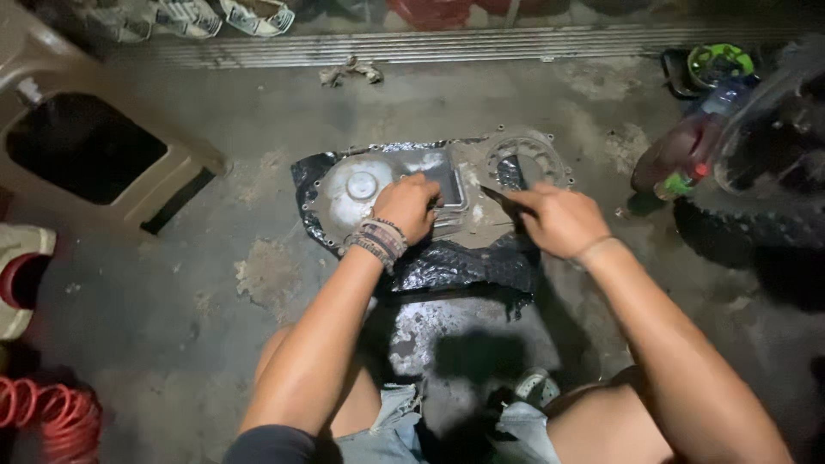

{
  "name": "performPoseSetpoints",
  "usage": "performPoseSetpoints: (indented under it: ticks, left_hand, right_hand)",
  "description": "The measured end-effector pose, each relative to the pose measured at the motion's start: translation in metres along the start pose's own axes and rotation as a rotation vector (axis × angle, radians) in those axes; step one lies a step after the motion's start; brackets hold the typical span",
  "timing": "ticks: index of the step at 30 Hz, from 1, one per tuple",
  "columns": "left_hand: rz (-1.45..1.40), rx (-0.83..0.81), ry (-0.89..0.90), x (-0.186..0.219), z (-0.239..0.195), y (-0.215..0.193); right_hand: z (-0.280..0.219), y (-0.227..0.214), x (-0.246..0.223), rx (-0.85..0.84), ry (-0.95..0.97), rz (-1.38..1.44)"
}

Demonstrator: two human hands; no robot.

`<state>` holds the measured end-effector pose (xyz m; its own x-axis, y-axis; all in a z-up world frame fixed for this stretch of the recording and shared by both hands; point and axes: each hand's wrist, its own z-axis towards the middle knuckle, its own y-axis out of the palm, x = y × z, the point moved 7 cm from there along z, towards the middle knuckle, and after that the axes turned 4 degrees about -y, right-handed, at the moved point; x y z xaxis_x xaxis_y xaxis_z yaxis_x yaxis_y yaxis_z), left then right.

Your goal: The person scrapes a metal engine casing with a scraper tool while sitting on the floor. They hold the casing with one hand and use the tool to remove residue from the surface.

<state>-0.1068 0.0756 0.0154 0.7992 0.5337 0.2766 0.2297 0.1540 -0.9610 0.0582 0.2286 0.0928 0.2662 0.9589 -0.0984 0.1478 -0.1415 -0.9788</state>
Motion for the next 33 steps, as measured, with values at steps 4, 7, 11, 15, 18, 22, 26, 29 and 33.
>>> performPoseSetpoints:
  ticks: [4,7,11,15,18,22,26,29,33]
  left_hand:
    - [0.001,-0.021,-0.012,0.004,-0.001,-0.007]
    - [-0.001,-0.031,-0.035,0.004,0.0,-0.001]
    - [0.009,-0.023,-0.027,0.007,0.0,-0.004]
    - [-0.016,-0.093,-0.062,0.005,0.004,0.003]
    - [-0.009,-0.088,-0.035,0.008,-0.001,-0.012]
    - [0.003,-0.087,-0.019,0.01,-0.005,-0.018]
    - [0.075,-0.057,-0.023,0.013,-0.007,-0.006]
    - [0.145,0.004,-0.02,0.021,-0.01,-0.01]
    - [0.142,0.038,-0.022,0.018,-0.013,-0.003]
  right_hand:
    - [-0.005,0.0,0.013,0.009,0.028,0.053]
    - [-0.003,-0.011,-0.004,0.099,0.0,0.047]
    - [-0.01,0.007,-0.001,0.041,0.011,-0.039]
    - [-0.013,-0.004,0.004,0.023,0.03,-0.031]
    - [-0.008,0.001,0.0,0.11,-0.031,-0.043]
    - [-0.026,-0.006,0.011,0.099,-0.078,-0.036]
    - [-0.022,0.007,0.015,0.163,-0.097,-0.023]
    - [-0.019,0.013,0.009,0.166,-0.142,-0.129]
    - [-0.033,0.014,0.012,0.079,-0.094,-0.222]
